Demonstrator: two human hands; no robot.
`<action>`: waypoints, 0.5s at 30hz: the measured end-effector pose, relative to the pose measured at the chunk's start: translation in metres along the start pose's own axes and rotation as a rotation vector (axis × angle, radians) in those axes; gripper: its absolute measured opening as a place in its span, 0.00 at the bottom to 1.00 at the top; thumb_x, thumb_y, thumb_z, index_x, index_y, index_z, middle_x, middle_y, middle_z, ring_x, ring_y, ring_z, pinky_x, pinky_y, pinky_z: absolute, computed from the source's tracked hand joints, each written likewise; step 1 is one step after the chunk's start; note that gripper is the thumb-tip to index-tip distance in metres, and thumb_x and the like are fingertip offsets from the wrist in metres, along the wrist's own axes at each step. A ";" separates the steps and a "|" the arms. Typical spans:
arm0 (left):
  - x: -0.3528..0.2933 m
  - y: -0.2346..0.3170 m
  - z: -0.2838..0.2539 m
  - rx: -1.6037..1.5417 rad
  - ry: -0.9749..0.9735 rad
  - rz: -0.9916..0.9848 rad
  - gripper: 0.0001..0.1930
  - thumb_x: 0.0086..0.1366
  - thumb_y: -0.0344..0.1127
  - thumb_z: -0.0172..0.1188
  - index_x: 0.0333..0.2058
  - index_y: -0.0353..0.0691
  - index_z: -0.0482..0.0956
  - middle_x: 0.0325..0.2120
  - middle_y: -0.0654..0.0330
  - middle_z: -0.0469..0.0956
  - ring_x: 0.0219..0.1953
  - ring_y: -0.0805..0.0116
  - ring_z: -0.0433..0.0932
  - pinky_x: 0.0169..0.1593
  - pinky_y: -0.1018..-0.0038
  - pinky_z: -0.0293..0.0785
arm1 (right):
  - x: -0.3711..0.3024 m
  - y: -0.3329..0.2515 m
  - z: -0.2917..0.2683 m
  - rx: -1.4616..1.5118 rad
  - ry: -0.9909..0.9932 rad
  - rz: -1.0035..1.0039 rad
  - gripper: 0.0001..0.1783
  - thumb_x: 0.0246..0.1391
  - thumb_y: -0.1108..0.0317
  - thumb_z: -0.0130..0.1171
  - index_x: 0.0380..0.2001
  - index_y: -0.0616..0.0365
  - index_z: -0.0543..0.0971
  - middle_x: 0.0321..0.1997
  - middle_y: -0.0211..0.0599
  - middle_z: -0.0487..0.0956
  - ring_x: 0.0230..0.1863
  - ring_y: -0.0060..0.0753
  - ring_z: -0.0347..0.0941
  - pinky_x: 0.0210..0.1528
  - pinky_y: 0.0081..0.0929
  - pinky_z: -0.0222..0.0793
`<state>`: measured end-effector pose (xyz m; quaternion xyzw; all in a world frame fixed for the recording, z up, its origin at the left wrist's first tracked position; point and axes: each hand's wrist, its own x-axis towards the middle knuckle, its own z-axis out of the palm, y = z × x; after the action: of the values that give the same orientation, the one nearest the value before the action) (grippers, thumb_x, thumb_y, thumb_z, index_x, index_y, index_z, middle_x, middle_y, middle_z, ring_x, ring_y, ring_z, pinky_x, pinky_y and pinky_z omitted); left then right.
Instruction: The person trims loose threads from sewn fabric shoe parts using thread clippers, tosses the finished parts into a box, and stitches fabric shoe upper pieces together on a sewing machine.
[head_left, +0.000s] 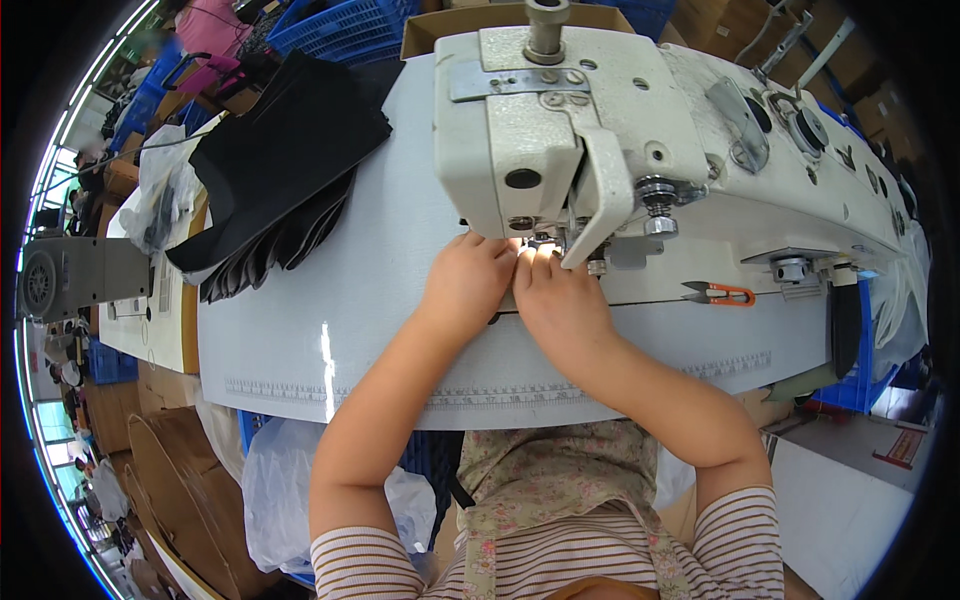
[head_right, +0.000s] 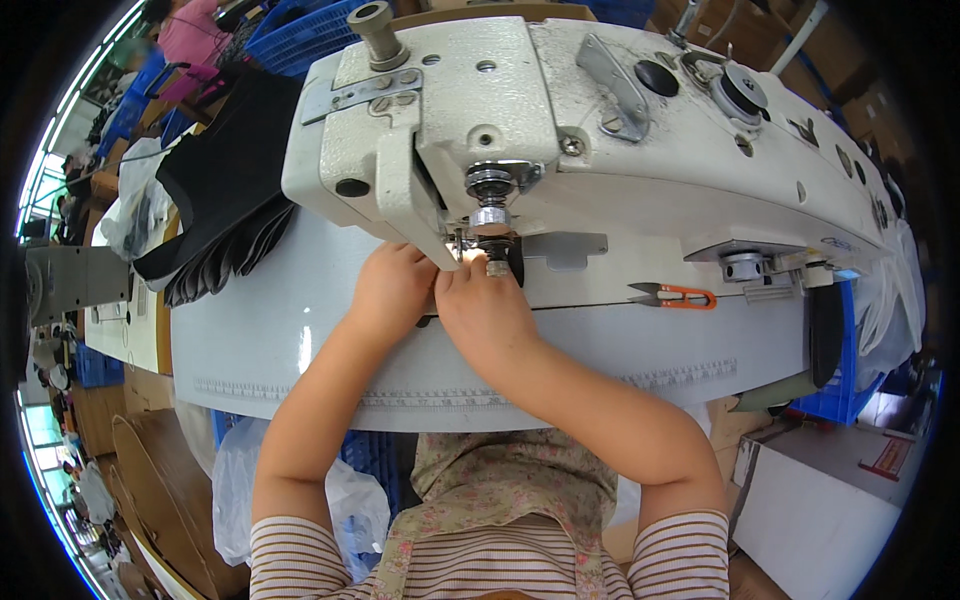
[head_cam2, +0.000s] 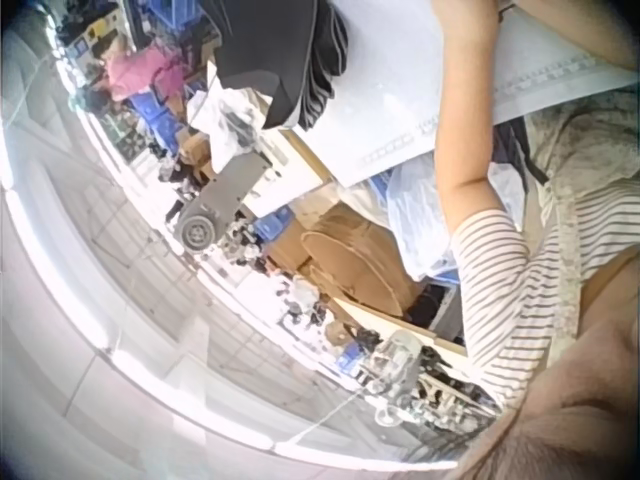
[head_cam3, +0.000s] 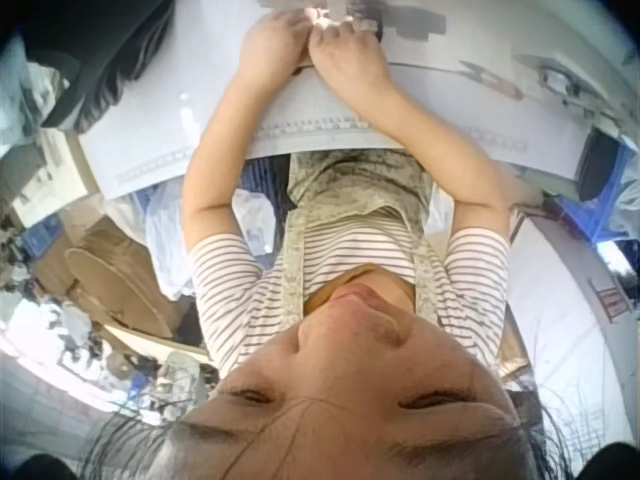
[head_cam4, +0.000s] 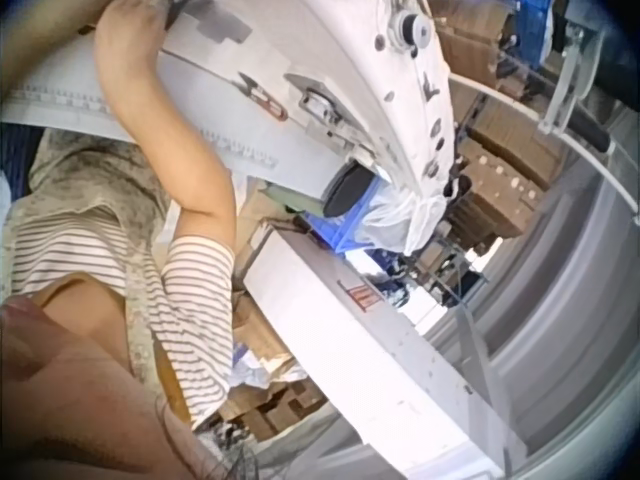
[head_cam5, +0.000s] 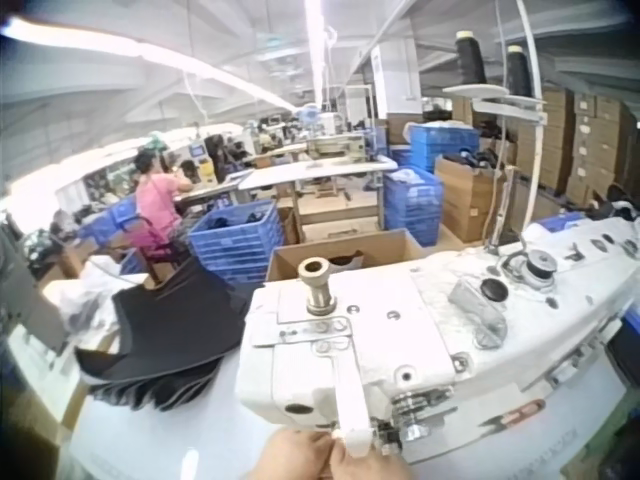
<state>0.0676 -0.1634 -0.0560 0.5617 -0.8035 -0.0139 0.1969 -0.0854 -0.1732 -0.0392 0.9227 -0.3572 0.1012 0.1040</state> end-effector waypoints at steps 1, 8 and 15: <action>-0.001 0.000 0.001 -0.002 -0.002 0.007 0.09 0.49 0.30 0.57 0.31 0.36 0.80 0.37 0.59 0.78 0.41 0.61 0.75 0.43 0.68 0.74 | -0.001 0.000 -0.001 -0.003 0.010 0.005 0.04 0.40 0.70 0.56 0.23 0.56 0.75 0.25 0.32 0.76 0.33 0.30 0.73 0.37 0.28 0.72; 0.005 -0.005 -0.003 0.144 0.025 0.109 0.09 0.49 0.31 0.57 0.31 0.40 0.80 0.34 0.63 0.77 0.42 0.63 0.74 0.45 0.67 0.71 | -0.006 0.003 -0.001 0.007 0.042 0.037 0.11 0.46 0.71 0.52 0.35 0.62 0.76 0.26 0.33 0.77 0.30 0.27 0.75 0.55 0.32 0.63; 0.019 -0.017 -0.024 0.263 0.068 0.215 0.06 0.55 0.33 0.59 0.31 0.39 0.79 0.33 0.56 0.78 0.39 0.54 0.76 0.40 0.60 0.70 | -0.011 0.028 0.007 0.081 0.248 0.017 0.12 0.46 0.69 0.54 0.35 0.58 0.80 0.26 0.37 0.78 0.45 0.42 0.71 0.62 0.36 0.56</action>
<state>0.0854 -0.1823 -0.0326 0.4937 -0.8466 0.1317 0.1492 -0.1119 -0.1881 -0.0452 0.9035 -0.3450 0.2296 0.1093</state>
